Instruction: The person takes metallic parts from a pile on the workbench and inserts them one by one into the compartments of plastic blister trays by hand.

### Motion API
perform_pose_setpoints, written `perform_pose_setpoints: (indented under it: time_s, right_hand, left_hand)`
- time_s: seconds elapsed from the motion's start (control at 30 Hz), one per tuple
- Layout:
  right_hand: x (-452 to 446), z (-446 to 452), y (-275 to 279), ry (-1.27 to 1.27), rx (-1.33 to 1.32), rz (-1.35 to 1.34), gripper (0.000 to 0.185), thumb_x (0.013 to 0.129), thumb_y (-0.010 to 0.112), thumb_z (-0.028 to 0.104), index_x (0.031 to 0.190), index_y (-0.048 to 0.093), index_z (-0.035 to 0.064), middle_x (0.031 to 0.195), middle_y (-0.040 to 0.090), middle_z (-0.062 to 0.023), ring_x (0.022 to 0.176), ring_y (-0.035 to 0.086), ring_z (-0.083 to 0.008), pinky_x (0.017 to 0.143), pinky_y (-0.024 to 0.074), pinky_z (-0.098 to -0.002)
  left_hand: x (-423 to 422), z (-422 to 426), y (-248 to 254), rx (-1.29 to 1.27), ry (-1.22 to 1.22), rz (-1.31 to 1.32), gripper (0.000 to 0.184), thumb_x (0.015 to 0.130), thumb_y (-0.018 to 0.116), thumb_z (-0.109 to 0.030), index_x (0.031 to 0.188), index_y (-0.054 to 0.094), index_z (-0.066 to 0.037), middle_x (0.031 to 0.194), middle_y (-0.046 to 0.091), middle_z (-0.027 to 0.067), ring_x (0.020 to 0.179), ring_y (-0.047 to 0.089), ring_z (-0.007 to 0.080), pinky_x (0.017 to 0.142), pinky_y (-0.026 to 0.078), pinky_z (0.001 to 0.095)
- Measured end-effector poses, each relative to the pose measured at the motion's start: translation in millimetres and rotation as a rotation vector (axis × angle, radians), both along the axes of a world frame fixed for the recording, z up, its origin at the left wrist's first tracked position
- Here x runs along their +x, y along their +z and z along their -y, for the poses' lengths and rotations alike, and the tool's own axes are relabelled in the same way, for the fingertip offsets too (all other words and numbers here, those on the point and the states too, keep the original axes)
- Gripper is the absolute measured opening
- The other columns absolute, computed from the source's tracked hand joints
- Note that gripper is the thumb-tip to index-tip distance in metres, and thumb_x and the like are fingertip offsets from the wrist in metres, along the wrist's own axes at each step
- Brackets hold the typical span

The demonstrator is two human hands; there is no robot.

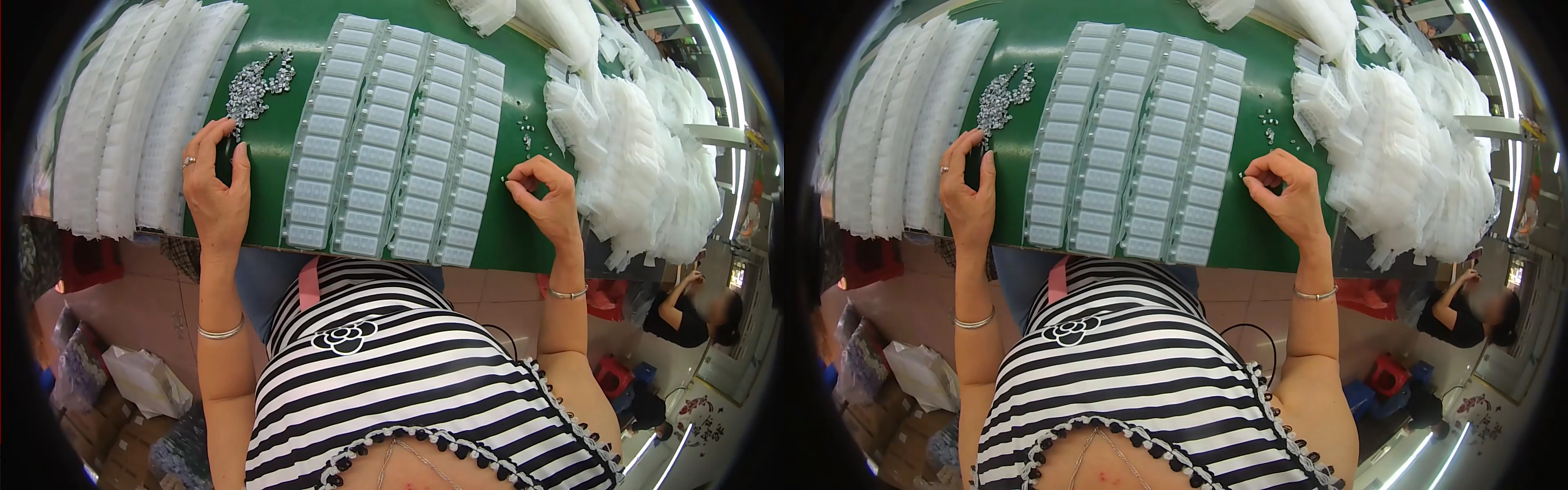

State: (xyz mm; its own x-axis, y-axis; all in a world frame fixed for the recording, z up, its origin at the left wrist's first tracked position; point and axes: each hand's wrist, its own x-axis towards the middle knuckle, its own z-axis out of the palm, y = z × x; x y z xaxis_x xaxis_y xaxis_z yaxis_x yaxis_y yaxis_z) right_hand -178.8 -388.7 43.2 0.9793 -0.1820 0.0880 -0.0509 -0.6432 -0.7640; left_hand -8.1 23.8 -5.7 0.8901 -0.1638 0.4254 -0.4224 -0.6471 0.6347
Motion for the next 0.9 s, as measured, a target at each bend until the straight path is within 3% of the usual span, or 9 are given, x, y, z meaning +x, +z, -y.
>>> perform_pose_setpoints:
  time_s: [0.27,0.9]
  right_hand:
    - [-4,-19,-11,0.048,-0.349,0.222,0.016,0.081,0.074,-0.012,0.090,0.072,0.0011,0.086,0.065,-0.0021,0.072,0.054,-0.0140,0.066,0.0456,-0.0259]
    - [-14,-33,-22,-0.289,-0.354,0.219,0.017,0.080,0.075,-0.012,0.089,0.068,0.0005,0.083,0.064,-0.0029,0.063,0.054,-0.0139,0.060,0.0485,-0.0267]
  left_hand:
    - [0,2,0,0.012,0.013,0.006,0.033,0.096,0.071,-0.002,0.129,0.072,-0.004,0.135,0.072,0.0120,0.123,0.067,0.0291,0.110,0.052,0.0400]
    - [0,2,1,0.016,0.013,-0.008,0.034,0.097,0.071,-0.003,0.131,0.072,-0.005,0.135,0.071,0.0120,0.124,0.067,0.0287,0.110,0.052,0.0398]
